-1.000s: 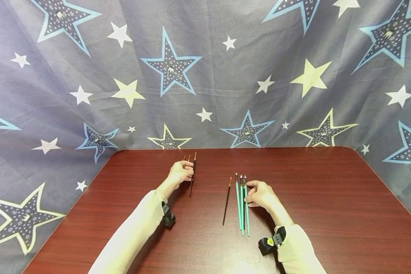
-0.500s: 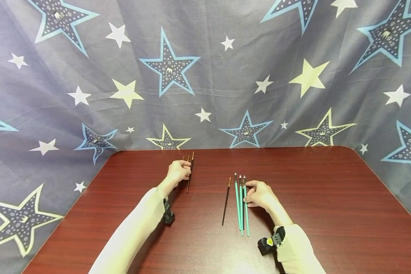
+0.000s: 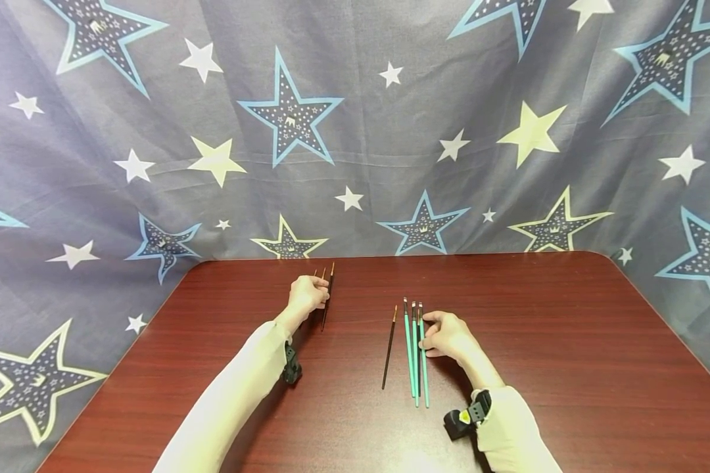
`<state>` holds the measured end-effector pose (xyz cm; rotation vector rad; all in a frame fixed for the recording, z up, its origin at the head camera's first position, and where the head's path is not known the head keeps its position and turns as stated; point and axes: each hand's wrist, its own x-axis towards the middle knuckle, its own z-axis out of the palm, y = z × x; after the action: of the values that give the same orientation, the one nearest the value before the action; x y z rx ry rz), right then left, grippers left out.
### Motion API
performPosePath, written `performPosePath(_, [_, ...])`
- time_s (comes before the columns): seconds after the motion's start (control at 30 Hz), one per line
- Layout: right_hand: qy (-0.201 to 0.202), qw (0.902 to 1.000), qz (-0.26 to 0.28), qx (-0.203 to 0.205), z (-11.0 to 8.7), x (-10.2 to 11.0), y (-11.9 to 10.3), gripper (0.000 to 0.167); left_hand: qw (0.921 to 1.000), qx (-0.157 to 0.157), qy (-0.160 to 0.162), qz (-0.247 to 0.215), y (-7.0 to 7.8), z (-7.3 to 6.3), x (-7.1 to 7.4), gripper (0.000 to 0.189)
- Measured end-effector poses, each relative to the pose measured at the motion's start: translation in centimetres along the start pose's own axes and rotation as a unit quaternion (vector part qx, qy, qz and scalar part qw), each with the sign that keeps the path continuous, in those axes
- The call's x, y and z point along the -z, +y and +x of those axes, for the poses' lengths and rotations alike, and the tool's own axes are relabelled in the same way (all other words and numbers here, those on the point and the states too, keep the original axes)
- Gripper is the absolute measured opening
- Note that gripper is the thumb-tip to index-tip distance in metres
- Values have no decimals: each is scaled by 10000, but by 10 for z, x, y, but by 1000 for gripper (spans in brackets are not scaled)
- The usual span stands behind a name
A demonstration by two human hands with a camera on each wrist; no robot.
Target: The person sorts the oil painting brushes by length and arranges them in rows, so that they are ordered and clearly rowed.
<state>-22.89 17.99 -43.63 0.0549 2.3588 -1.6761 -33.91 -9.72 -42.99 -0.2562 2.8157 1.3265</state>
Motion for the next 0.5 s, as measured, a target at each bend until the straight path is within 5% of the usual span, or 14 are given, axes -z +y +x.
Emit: performPosePath(0.5, [-27,9999,-107,69,1,1,1,60,9989,-178,154,406,0,-2,-1,14])
